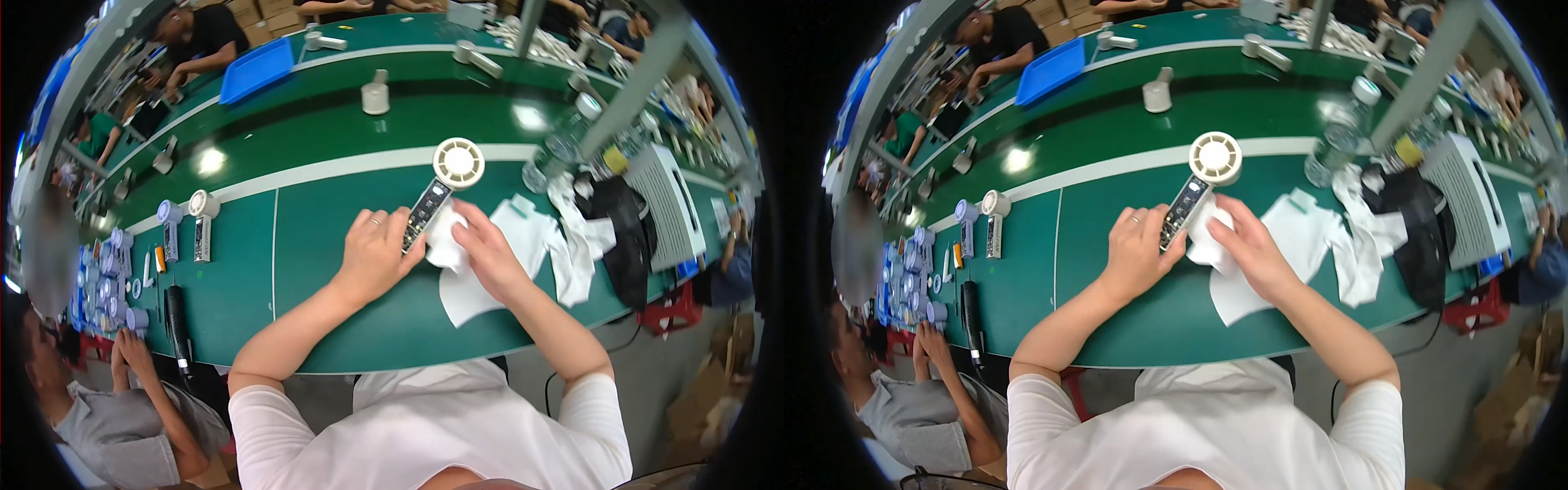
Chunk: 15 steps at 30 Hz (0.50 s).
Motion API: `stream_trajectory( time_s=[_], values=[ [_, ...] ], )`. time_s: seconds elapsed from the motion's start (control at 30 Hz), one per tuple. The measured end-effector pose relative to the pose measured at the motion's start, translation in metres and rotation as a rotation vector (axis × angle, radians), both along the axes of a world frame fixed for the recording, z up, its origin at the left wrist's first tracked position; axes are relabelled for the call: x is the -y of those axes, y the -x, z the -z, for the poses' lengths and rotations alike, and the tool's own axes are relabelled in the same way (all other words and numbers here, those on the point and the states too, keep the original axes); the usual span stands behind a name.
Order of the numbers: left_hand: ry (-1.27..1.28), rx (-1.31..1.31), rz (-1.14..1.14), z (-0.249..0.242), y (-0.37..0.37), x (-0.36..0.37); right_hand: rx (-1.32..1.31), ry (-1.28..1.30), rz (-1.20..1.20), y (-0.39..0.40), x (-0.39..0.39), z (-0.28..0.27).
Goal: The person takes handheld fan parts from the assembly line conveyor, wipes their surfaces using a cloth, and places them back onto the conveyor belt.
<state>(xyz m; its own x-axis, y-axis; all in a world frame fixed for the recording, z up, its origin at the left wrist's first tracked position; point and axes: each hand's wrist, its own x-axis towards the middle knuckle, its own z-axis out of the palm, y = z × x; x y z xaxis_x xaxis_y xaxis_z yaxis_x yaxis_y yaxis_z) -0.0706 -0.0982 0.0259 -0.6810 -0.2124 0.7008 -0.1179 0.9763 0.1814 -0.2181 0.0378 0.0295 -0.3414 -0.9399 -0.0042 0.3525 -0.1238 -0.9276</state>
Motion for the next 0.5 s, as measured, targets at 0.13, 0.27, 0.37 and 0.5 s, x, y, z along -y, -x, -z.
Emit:
stream_trajectory(
  time_s=[0.13, 0.27, 0.37, 0.5],
  values=[
    [0.04, -0.02, 0.026, 0.009, 0.002, -0.047, -0.023, -0.022, 0.1, -0.009, -0.013, 0.002],
    [-0.165, 0.159, 0.1, 0.001, -0.019, -0.07, -0.305, 0.022, 0.13, -0.008, -0.038, 0.004],
    [-0.498, 0.098, 0.091, -0.005, -0.028, -0.062, -0.378, 0.073, 0.092, -0.003, -0.057, 0.007],
    [-1.025, 0.029, 0.219, -0.025, -0.03, -0.053, -0.663, -0.115, -0.119, -0.001, -0.075, -0.009]
  ],
)
